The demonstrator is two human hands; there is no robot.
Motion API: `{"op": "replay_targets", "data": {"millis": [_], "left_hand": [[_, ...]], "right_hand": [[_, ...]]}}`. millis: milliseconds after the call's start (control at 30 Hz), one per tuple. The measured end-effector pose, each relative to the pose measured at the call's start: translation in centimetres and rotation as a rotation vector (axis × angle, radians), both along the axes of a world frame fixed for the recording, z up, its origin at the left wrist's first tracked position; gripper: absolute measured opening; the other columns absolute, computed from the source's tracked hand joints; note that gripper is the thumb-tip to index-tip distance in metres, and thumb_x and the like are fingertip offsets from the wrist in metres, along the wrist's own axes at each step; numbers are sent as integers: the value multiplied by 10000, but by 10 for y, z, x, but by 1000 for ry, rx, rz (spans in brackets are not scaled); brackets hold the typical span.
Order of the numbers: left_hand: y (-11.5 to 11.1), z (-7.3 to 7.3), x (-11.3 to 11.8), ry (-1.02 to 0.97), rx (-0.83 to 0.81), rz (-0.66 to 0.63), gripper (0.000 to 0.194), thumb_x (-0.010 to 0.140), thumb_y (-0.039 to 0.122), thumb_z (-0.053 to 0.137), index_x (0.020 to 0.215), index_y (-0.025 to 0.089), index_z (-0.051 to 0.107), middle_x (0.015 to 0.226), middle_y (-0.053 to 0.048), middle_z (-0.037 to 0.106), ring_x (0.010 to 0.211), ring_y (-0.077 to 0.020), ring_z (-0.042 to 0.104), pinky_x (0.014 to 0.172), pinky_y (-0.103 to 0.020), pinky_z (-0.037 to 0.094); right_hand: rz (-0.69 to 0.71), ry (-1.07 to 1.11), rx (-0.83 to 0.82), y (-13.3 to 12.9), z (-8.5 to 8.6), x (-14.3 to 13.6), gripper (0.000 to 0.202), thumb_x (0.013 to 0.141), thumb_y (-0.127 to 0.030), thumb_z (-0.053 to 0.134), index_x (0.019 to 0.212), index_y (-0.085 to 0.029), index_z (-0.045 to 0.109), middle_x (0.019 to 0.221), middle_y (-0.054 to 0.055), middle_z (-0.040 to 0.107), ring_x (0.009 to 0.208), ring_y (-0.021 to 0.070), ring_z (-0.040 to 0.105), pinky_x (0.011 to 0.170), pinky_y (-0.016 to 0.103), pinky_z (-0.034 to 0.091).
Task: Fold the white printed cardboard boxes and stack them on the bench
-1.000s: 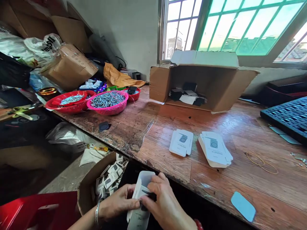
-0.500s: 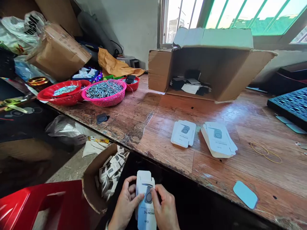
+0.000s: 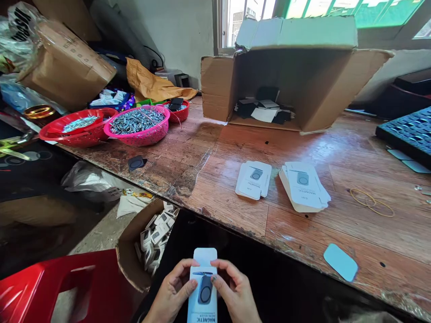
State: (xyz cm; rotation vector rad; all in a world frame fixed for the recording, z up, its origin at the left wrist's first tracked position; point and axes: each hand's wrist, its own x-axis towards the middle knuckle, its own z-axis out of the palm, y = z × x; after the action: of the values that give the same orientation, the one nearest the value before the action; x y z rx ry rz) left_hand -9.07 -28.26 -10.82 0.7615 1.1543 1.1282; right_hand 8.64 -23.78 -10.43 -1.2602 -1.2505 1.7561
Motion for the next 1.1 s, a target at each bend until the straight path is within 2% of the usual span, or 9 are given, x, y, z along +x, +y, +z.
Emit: {"op": "replay_targets", "data": {"millis": [100, 200, 267, 367, 433, 567, 700, 900, 1100], "left_hand": [[-4, 3, 1, 12, -7, -37, 350, 730, 447, 781, 922, 199, 625, 828, -17, 687, 767, -166, 622, 713, -260, 477], [-1, 6, 4, 88, 14, -21, 325, 707, 412, 797, 807, 185, 586, 735, 19, 622, 687, -137, 561, 651, -231, 435], [3, 10, 7, 135, 4, -4, 325, 709, 400, 790, 748, 183, 551, 693, 33, 582, 661, -128, 528, 629, -223, 413], [10, 16, 12, 159, -29, 12, 295, 729, 362, 765, 753, 189, 528, 700, 36, 564, 651, -124, 518, 616, -219, 409], [14, 19, 15, 129, -43, 46, 301, 718, 306, 764, 882, 207, 532, 765, 29, 585, 702, -140, 560, 646, -231, 440], [16, 20, 15, 118, -76, 51, 528, 681, 206, 757, 1142, 235, 502, 772, 42, 581, 724, -151, 582, 668, -243, 460], [16, 19, 10, 268, -35, -45, 156, 727, 221, 721, 867, 174, 669, 778, -8, 621, 732, -160, 583, 679, -248, 455], [15, 33, 5, 478, 207, -97, 195, 825, 330, 683, 932, 187, 762, 907, -86, 706, 853, -219, 660, 768, -294, 498], [25, 54, 2, 580, 125, -142, 189, 864, 309, 638, 836, 206, 795, 798, -53, 765, 768, -201, 687, 733, -275, 487]], "right_hand": [[52, -2, 32, 4, 12, 1, 398, 823, -556, 637, 708, -178, 680, 687, 9, 586, 601, 148, 546, 555, 250, 468], [99, -69, 178, 5, 21, 3, 443, 871, -524, 585, 605, -171, 605, 677, 4, 522, 626, 142, 498, 573, 241, 435], [104, -126, 239, 5, 23, 3, 386, 897, -471, 570, 651, -178, 618, 715, 15, 545, 671, 155, 515, 616, 251, 447], [18, -99, 212, 9, 21, 3, 239, 888, -418, 598, 995, -213, 656, 756, 3, 575, 702, 167, 557, 659, 267, 485], [13, -50, 147, 15, 20, 4, 367, 858, -401, 637, 1183, -233, 604, 755, -8, 589, 711, 175, 587, 676, 282, 508], [181, -72, 232, 23, 25, 8, 167, 876, -358, 618, 905, -225, 713, 853, 36, 644, 816, 203, 623, 746, 302, 509], [256, -155, 407, 22, 29, 13, 117, 883, -308, 619, 877, -234, 709, 991, 59, 661, 909, 214, 644, 813, 303, 503], [301, -226, 366, 23, 39, 11, 171, 884, -301, 625, 756, -206, 688, 830, 34, 677, 778, 187, 642, 719, 273, 491], [281, -322, 264, 30, 56, 4, 234, 852, -376, 643, 728, -194, 722, 724, 23, 687, 723, 195, 612, 671, 273, 448]]}}
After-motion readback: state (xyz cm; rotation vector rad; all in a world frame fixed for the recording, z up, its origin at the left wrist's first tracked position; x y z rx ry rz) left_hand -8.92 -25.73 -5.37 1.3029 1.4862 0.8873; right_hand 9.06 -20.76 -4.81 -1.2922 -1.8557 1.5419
